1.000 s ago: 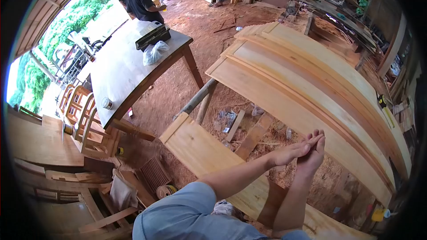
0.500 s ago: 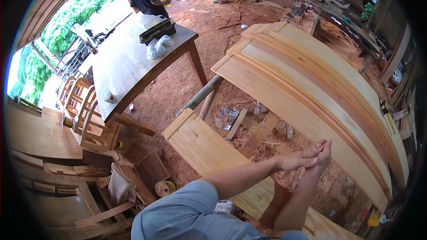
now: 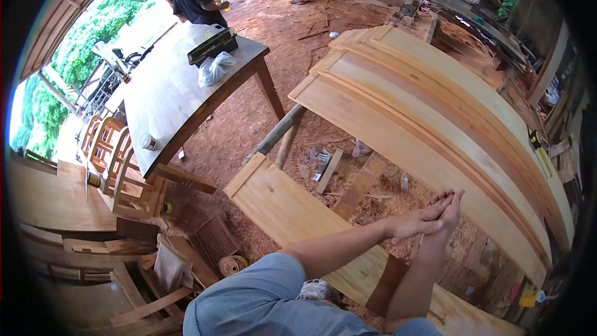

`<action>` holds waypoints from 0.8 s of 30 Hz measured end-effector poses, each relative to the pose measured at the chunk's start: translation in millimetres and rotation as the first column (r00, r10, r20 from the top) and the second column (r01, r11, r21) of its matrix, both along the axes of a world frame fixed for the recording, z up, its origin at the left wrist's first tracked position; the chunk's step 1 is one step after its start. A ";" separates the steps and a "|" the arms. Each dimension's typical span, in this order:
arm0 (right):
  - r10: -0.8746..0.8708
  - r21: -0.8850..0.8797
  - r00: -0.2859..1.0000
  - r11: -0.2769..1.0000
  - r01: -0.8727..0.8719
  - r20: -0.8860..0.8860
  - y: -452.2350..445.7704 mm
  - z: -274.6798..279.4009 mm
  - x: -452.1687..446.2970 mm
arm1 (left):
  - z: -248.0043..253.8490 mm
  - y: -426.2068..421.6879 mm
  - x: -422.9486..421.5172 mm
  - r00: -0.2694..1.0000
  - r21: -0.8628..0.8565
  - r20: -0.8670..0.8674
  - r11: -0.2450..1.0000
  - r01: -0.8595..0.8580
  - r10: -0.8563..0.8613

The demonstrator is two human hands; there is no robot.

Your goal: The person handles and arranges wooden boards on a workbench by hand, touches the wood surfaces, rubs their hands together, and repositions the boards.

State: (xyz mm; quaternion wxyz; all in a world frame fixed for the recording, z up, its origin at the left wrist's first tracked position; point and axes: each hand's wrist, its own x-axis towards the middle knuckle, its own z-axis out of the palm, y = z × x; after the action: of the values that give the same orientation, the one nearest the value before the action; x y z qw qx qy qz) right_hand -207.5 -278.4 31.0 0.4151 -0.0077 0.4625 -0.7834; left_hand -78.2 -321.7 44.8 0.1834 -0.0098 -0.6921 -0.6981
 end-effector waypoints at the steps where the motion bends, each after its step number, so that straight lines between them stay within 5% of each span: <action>1: -0.018 0.015 0.999 1.000 0.019 -0.035 -5.3 -0.6 7.4 | -0.7 0.3 -0.1 0.998 0.017 0.026 0.998 -0.064 0.064; 5: 0.004 -0.027 0.985 1.000 -0.009 -0.170 -18.6 -4.9 39.3 | -0.9 -12.8 3.0 0.994 0.280 -0.027 0.955 -0.098 0.110; 10: -0.012 -0.122 0.997 0.993 0.002 -0.079 -14.9 -12.5 36.2 | -2.0 -18.2 -0.8 0.987 0.306 -0.143 0.951 -0.031 0.078; 13: -0.149 0.083 0.985 0.986 0.142 0.086 -11.8 2.4 22.2 | 6.7 -5.7 -1.1 0.988 -0.050 0.051 0.989 -0.141 0.143; 18: -0.066 0.164 0.995 0.985 0.052 0.075 -1.2 15.8 6.2 | 1.6 -1.0 -3.5 0.998 -0.057 0.040 0.998 -0.035 0.037; 20: -0.012 0.061 0.999 0.998 0.010 0.037 0.2 8.8 5.0 | 7.9 -4.3 1.8 1.000 0.165 0.021 0.986 0.008 -0.011; 24: -0.039 0.017 0.999 0.999 0.040 -0.036 -6.3 28.2 24.3 | -1.9 -8.2 -4.1 0.997 0.252 -0.078 0.968 0.007 0.013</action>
State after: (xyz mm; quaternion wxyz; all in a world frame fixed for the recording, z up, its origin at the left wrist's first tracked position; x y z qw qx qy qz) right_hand -183.2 -284.7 59.3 0.3913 -0.0090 0.4768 -0.7871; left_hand -82.3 -329.9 43.0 0.2113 -0.0130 -0.5899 -0.7792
